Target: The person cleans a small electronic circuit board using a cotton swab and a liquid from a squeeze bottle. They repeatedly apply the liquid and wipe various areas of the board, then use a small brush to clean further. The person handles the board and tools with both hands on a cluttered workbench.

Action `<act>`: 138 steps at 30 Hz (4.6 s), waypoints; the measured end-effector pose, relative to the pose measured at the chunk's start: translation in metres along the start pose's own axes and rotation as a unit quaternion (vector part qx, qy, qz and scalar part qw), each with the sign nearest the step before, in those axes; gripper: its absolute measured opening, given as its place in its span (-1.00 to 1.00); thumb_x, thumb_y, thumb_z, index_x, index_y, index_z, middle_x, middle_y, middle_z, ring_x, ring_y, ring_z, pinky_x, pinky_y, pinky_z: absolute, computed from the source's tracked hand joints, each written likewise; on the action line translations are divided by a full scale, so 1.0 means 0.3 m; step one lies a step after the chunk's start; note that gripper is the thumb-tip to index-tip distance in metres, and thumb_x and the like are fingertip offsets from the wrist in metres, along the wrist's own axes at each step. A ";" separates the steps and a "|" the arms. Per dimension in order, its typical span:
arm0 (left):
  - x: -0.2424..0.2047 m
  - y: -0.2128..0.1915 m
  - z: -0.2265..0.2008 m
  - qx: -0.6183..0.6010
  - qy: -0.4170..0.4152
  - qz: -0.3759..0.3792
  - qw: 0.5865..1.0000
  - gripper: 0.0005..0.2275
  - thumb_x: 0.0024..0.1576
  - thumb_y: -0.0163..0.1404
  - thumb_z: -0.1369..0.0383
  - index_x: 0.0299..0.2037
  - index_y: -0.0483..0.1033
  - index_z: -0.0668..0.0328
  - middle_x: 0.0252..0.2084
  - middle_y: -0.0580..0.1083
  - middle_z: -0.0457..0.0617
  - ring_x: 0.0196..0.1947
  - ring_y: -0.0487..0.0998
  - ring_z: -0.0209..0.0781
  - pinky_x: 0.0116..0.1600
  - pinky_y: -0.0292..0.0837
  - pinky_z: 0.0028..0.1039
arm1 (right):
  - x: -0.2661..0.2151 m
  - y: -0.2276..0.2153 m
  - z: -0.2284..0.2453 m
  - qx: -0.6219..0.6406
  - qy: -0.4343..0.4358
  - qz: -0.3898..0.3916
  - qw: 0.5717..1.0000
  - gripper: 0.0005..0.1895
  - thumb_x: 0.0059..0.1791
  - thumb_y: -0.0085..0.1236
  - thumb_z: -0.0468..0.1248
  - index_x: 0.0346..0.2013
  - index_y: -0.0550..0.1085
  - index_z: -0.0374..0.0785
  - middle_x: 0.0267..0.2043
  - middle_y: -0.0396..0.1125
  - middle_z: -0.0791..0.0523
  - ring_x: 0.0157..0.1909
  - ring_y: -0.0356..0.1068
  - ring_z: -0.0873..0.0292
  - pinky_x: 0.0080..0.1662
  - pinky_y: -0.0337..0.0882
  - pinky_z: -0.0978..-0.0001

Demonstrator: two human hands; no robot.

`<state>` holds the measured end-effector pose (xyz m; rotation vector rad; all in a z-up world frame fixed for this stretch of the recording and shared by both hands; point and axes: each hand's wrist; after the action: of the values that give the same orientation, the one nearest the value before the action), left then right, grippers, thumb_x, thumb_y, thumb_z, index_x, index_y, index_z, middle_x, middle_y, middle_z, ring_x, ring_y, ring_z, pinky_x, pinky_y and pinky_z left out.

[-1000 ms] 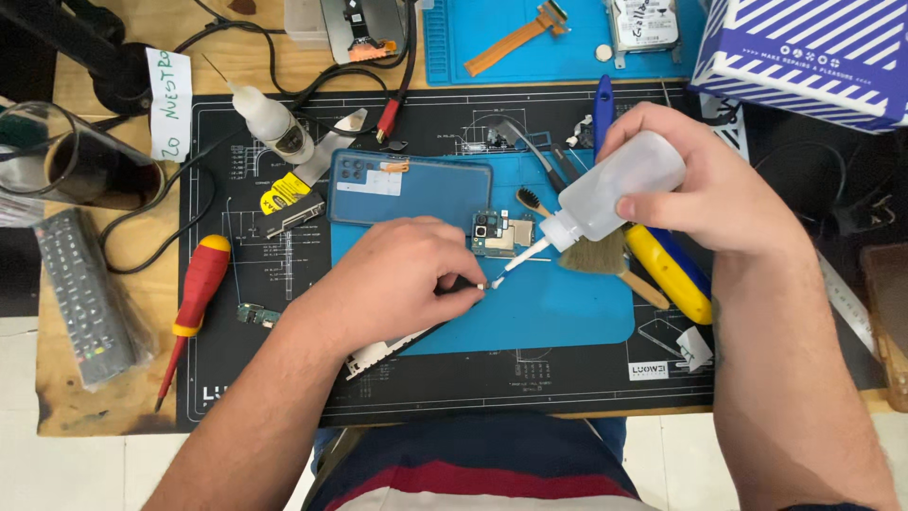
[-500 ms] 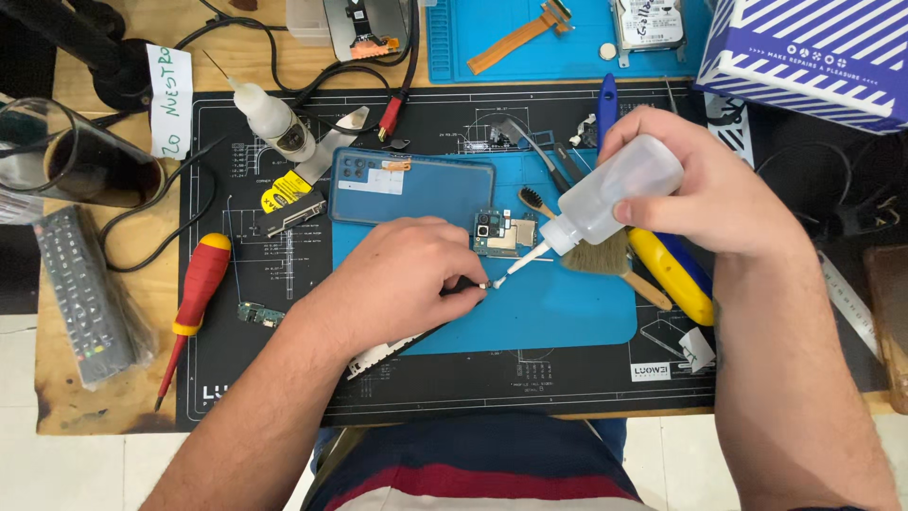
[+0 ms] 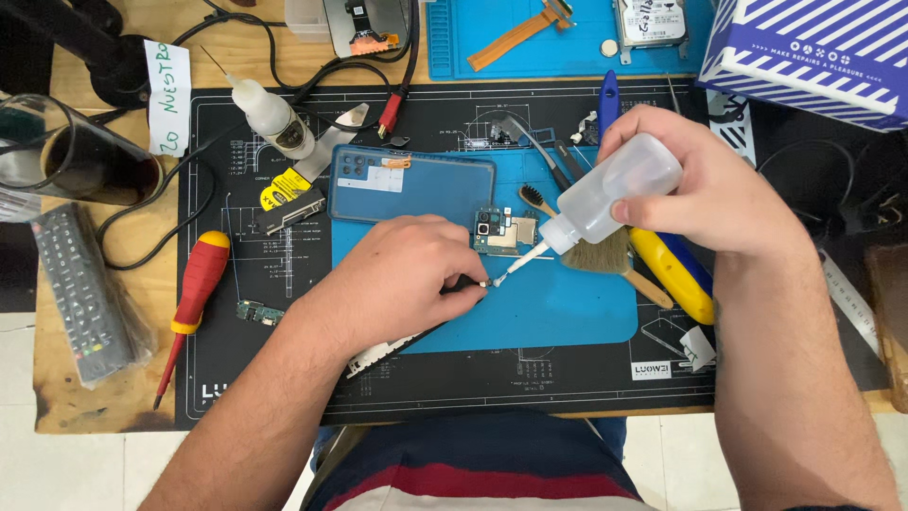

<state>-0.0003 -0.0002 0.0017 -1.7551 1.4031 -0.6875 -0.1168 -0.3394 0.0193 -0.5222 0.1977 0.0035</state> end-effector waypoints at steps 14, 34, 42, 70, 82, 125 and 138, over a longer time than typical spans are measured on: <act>-0.003 -0.005 0.002 -0.003 0.006 -0.005 1.000 -0.89 0.34 0.24 0.21 -0.14 0.83 -0.11 -0.34 0.59 -0.22 -0.23 0.62 -0.03 -0.13 0.52 -0.10 | -0.018 -0.018 -0.040 0.062 -0.050 -0.032 0.996 -0.49 -0.10 0.39 -0.19 0.13 0.50 -0.04 0.06 0.47 0.20 -0.01 0.44 0.28 -0.06 0.46 0.43; -0.012 -0.019 -0.003 -0.008 0.000 -0.018 1.000 -0.89 0.32 0.23 0.21 -0.16 0.85 -0.17 -0.32 0.62 -0.26 -0.18 0.65 -0.06 -0.18 0.53 -0.12 | 0.225 0.011 0.128 -0.087 -0.154 -0.183 0.967 -0.30 0.01 0.62 -0.31 0.35 0.43 -0.35 0.32 0.47 -0.06 0.29 0.55 -0.08 0.23 0.57 0.09; -0.007 -0.016 0.004 -0.022 -0.010 -0.016 1.000 -0.88 0.32 0.22 0.21 -0.17 0.85 -0.20 -0.36 0.58 -0.29 -0.20 0.64 -0.09 -0.15 0.51 -0.15 | 0.259 0.062 0.134 -0.250 -0.042 -0.189 0.949 -0.38 -0.01 0.72 -0.09 0.13 0.50 -0.27 0.16 0.52 -0.05 0.14 0.46 -0.14 -0.02 0.40 -0.14; -0.001 -0.061 -0.023 -0.050 -0.052 -0.058 0.996 -0.91 0.22 0.24 0.33 -0.20 0.83 0.00 -0.47 0.53 -0.10 -0.32 0.64 -0.03 -0.11 0.63 -0.17 | -0.037 0.251 0.228 -0.326 -0.185 0.089 0.923 -0.80 0.13 0.31 -0.25 0.04 0.72 -0.09 -0.08 0.62 0.12 0.03 0.61 0.05 0.09 0.60 0.17; 0.010 -0.023 -0.005 -0.035 -0.051 -0.124 0.990 -0.90 0.21 0.28 0.36 -0.13 0.84 -0.03 -0.43 0.55 -0.17 -0.28 0.64 -0.14 -0.06 0.62 -0.27 | -0.015 0.241 0.235 -0.242 -0.178 0.011 0.954 -0.88 0.08 0.31 -0.37 -0.16 0.72 -0.09 -0.31 0.63 0.16 -0.19 0.65 0.06 -0.06 0.66 0.21; 0.046 0.102 -0.028 -0.021 -0.151 -0.053 0.987 -0.89 0.18 0.19 0.15 -0.18 0.79 -0.30 -0.38 0.60 -0.23 -0.21 0.63 0.07 -0.11 0.50 0.02 | -0.004 0.296 0.143 -0.336 -0.144 0.125 0.922 -0.78 0.17 0.23 -0.21 -0.38 0.53 0.01 -0.44 0.47 0.23 -0.28 0.48 -0.01 -0.20 0.46 -0.05; -0.004 0.008 -0.051 -0.078 -0.079 -0.099 0.989 -0.96 0.22 0.25 0.26 -0.28 0.73 -0.17 -0.44 0.50 -0.25 -0.41 0.45 -0.10 -0.14 0.34 -0.22 | -0.007 0.264 0.140 -0.288 -0.179 -0.042 0.940 -0.36 0.02 0.66 -0.06 -0.31 0.21 -0.13 -0.35 0.17 0.18 -0.28 0.15 0.03 -0.09 0.23 0.14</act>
<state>-0.0142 -0.0028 0.0084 -2.0458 1.2122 -0.5393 -0.1151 -0.2498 0.0159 -1.1025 -0.1937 0.0745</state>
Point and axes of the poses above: each hand's wrist, its own x-axis towards the middle knuckle, its own y-axis out of the palm, z = x × y
